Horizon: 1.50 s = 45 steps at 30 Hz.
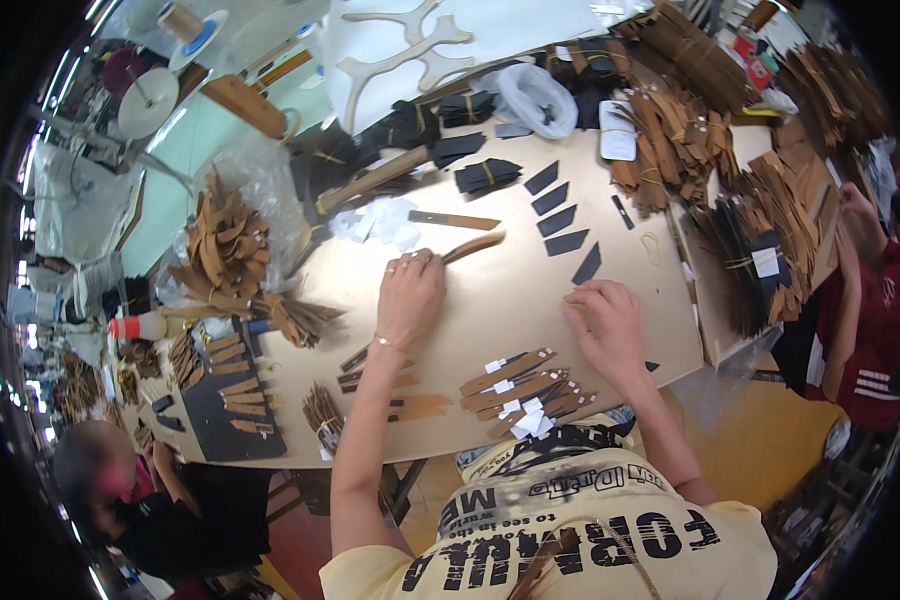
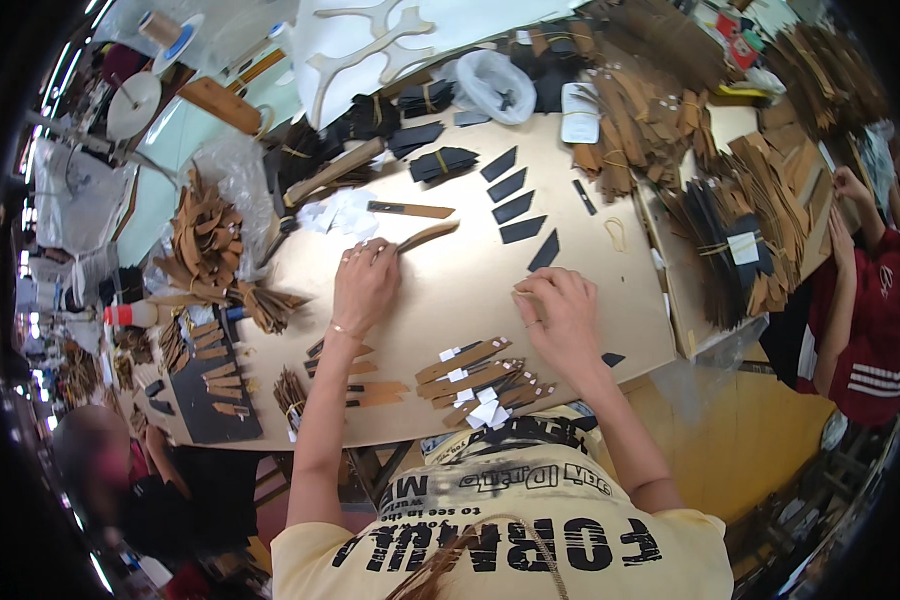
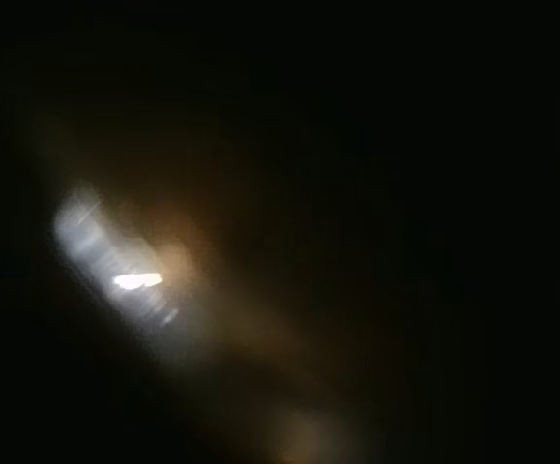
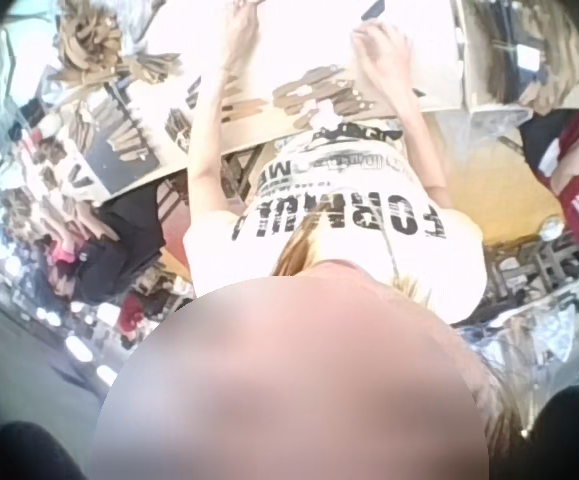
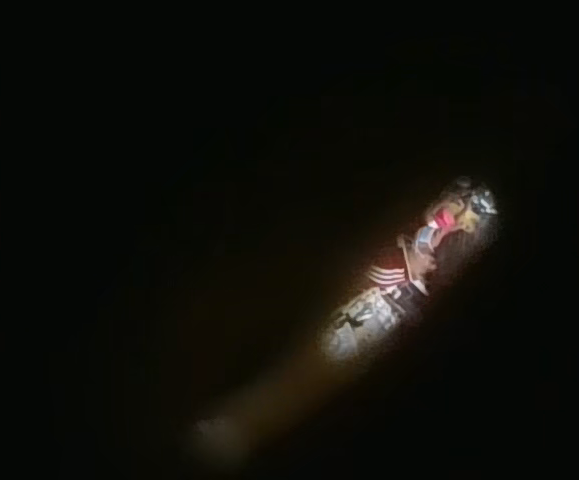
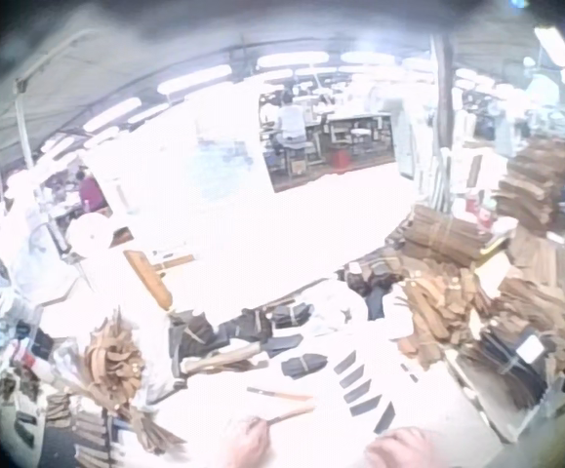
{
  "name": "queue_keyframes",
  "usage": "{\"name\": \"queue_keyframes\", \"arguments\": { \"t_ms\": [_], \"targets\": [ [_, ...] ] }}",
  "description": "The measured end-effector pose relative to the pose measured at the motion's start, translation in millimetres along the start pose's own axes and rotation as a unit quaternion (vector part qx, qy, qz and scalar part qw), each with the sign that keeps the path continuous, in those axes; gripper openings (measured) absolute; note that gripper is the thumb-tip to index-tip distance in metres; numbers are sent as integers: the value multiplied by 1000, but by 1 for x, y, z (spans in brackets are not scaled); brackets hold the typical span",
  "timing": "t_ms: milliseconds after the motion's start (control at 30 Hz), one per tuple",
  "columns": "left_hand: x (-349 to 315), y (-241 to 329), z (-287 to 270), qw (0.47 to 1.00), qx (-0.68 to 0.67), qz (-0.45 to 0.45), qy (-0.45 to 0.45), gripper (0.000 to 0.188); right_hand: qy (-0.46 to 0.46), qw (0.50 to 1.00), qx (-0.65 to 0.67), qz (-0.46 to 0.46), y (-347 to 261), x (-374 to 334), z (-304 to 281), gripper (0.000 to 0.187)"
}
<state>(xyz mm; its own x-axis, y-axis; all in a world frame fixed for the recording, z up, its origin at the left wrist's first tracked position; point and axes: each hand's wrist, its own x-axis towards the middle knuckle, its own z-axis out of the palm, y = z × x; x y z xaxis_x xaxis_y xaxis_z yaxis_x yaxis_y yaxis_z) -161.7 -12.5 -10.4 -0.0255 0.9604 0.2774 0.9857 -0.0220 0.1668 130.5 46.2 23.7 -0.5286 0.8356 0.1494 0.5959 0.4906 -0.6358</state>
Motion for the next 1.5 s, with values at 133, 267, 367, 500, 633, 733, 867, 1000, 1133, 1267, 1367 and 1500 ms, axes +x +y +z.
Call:
{"name": "queue_keyframes", "arguments": {
  "t_ms": [133, 267, 367, 500, 633, 733, 867, 1000, 1133, 1267, 1367, 1500],
  "targets": [
    [-11, 22, -15, 991, -123, -29, 38, 13, -8, 996, -80, -28, 19, 2, 6, 24],
    [-21, 53, -28, 962, -255, -94, 9, 14, -61, 984, -165, -23, 33, -7, 16, 38],
    [-22, 73, -32, 951, -288, -112, -18, 13, -52, 975, -214, -27, 23, -20, 25, 42],
    [-16, 93, -36, 946, -312, -84, -16, 13, -16, 985, -173, 3, 2, -28, 31, 42],
    [-14, 107, -38, 932, -350, -89, -40, 14, 20, 994, -87, 62, 17, -38, -12, 36],
    [-13, 109, -39, 935, -341, -81, -54, 11, -51, 990, -56, 117, 38, -67, -69, 33],
    [-13, 113, -40, 942, -325, -60, -54, 10, -111, 976, -66, 177, 45, -95, -84, 32],
    [-15, 120, -45, 935, -341, -77, -64, 14, -65, 986, -48, 148, 49, -95, -75, 27],
    [-17, 126, -55, 930, -351, -87, -69, 13, -71, 955, 131, 257, 46, -69, -62, 24],
    [-13, 136, -61, 911, -393, -91, -85, 12, -13, 967, 140, 211, 42, -22, -25, 22],
    [-11, 144, -62, 897, -423, -82, -95, 13, 71, 992, 39, 91, 44, -10, -18, 25],
    [-9, 152, -47, 863, -467, -117, -151, 14, 2, 889, 389, 242, 55, -15, -39, 30]
  ]
}}
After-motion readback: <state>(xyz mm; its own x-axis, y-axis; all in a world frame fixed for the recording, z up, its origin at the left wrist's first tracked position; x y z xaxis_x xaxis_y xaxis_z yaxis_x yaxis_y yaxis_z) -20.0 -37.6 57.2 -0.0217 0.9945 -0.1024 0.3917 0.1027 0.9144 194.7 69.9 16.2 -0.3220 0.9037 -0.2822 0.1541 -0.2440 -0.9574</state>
